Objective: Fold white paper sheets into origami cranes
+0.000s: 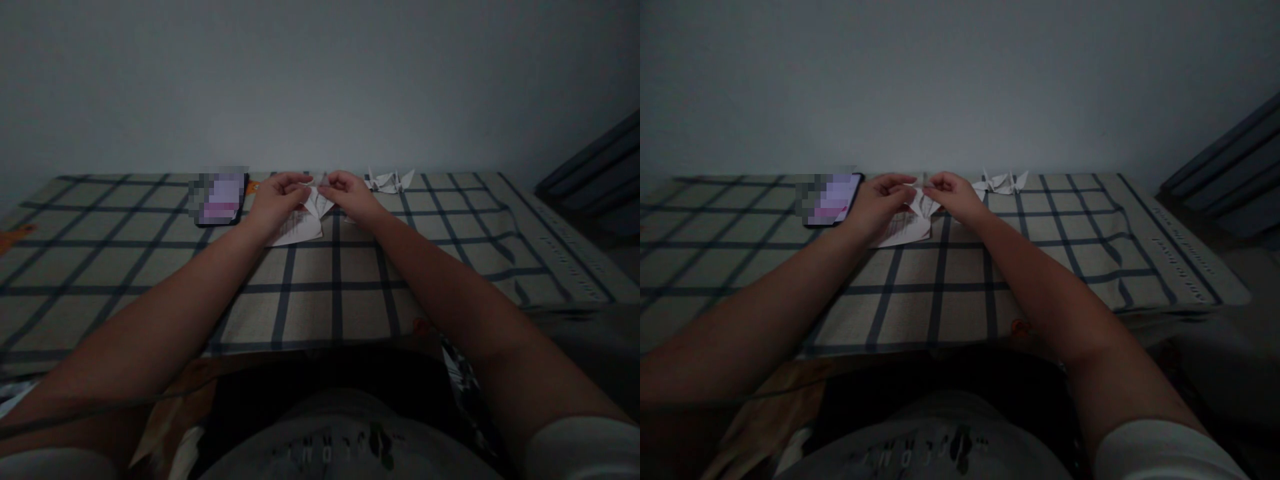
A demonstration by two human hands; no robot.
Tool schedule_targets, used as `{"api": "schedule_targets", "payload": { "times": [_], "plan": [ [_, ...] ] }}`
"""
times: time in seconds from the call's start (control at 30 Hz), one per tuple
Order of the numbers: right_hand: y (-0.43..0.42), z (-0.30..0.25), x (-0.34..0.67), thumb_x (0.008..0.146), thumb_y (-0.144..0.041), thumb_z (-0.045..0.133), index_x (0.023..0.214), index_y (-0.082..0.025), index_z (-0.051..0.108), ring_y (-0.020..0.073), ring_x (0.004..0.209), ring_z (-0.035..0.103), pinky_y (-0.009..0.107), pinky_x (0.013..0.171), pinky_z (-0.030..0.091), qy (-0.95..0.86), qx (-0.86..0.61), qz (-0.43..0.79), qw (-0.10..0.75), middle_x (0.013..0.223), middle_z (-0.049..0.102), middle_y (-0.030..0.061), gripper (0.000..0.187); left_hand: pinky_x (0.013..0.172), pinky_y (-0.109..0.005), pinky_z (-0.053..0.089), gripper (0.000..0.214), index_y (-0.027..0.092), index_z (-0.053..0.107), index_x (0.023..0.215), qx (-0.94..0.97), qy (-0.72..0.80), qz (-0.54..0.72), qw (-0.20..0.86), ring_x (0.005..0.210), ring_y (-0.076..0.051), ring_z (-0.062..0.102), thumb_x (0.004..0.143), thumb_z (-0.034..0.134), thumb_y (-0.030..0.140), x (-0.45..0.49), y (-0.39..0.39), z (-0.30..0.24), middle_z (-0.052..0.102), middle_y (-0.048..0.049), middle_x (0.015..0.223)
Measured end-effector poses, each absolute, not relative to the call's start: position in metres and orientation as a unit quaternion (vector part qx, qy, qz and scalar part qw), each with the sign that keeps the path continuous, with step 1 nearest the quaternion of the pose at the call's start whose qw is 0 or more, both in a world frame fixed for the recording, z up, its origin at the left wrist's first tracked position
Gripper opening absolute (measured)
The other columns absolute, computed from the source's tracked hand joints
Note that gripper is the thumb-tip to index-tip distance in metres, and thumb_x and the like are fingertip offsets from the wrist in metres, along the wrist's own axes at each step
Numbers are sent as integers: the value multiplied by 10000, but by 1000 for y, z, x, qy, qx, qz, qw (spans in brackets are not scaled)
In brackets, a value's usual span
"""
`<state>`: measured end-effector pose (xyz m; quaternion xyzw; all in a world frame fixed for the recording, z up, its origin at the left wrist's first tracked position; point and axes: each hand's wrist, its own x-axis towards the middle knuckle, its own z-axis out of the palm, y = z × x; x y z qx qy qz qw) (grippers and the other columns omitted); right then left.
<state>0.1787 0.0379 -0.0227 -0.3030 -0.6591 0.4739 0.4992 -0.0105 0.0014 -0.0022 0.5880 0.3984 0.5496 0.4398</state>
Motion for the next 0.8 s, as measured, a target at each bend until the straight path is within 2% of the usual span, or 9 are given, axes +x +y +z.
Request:
{"api": "schedule_targets", "payload": {
  "times": [0.23,0.43,0.6,0.8],
  "plan": [
    [33,-17,180,801,-496,855,911,-220,645,150,787,593,272,678,498,-649,-335,459,506,847,661,1,364,659,-277,597,440,198,732,1155,577,383,525,495,668,-144,675,728,812,267,-8,2,-4,727,-5,797],
    [30,-14,178,840,-422,825,905,-216,623,154,805,603,279,710,500,-662,-335,452,495,851,642,4,296,734,-308,587,442,185,737,1174,586,395,527,472,730,-177,694,747,824,259,-10,-2,-3,714,-28,804],
    [33,-16,179,847,-462,806,893,-216,630,154,798,597,287,719,485,-680,-327,426,499,853,649,4,306,749,-327,616,452,199,723,1190,596,403,517,463,771,-195,714,754,813,281,-9,-5,1,710,-28,813],
    [34,-15,182,852,-511,800,819,-224,581,142,748,544,281,690,449,-688,-337,385,515,776,590,-17,362,725,-337,633,611,203,668,1328,587,394,503,497,730,-190,714,739,819,260,-7,0,-5,690,-18,807]
  ]
}}
